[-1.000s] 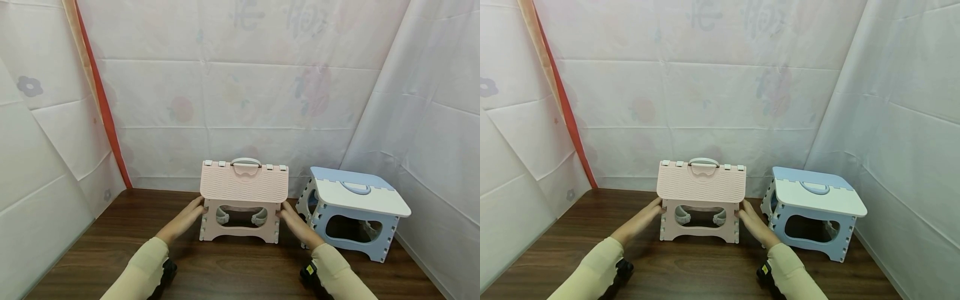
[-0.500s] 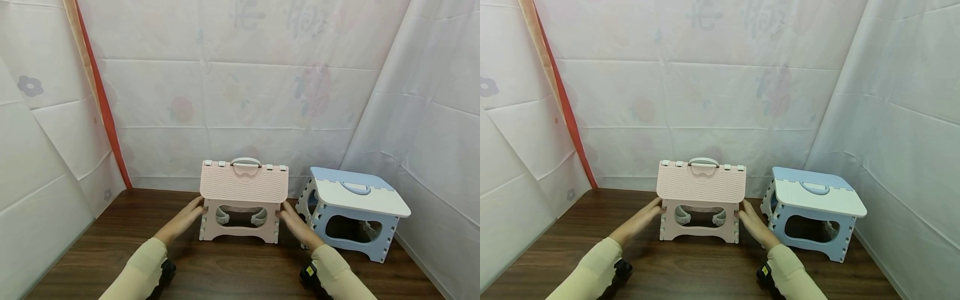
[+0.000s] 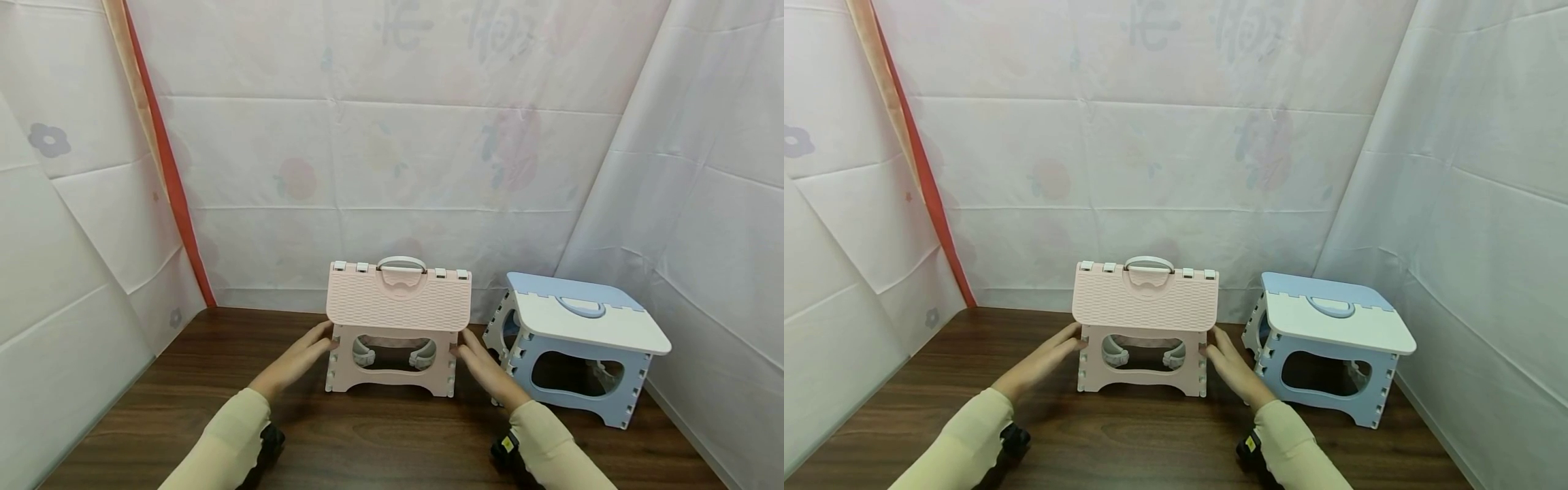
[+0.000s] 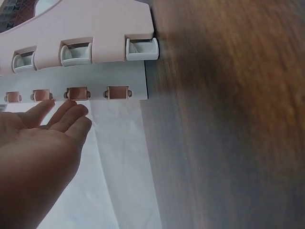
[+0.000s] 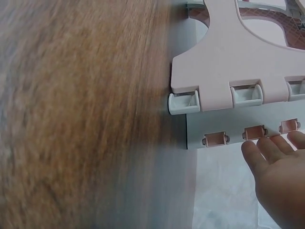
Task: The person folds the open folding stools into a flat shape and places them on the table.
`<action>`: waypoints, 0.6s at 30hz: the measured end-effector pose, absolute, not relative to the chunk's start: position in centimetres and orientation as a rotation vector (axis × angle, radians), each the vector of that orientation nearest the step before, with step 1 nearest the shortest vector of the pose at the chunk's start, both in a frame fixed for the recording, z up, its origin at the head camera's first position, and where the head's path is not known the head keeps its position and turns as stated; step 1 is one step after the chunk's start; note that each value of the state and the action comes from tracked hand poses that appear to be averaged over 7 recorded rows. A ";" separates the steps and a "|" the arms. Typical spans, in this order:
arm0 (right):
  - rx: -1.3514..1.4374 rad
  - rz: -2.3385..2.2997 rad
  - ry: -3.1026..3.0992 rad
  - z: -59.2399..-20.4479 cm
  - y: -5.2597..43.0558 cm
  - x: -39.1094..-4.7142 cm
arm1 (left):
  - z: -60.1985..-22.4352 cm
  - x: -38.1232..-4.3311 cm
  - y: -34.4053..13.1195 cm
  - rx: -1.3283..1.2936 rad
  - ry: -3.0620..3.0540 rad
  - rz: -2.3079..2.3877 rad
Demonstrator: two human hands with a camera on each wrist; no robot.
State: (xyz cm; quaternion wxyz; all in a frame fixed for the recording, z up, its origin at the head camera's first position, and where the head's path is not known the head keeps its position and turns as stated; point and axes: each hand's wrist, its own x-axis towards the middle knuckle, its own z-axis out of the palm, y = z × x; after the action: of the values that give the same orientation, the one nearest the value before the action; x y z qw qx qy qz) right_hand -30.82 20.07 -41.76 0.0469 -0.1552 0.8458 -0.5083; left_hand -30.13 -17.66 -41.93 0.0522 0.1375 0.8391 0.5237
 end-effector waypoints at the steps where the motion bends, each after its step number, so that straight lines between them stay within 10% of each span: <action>1: -0.476 -1.550 2.581 -41.8 20.1 -30.8 | -41.9 -30.1 -17.7 0.428 2.551 1.590; 18: -0.511 -1.573 2.590 -41.8 20.2 -30.7 | -42.0 -30.3 -18.0 0.412 2.549 1.599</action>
State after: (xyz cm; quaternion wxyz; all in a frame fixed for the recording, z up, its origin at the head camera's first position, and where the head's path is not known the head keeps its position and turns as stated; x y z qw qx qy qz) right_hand -30.70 20.23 -41.84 0.0341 -0.1661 0.8423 -0.5116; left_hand -30.25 -18.02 -42.01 0.0523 0.1356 0.8381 0.5258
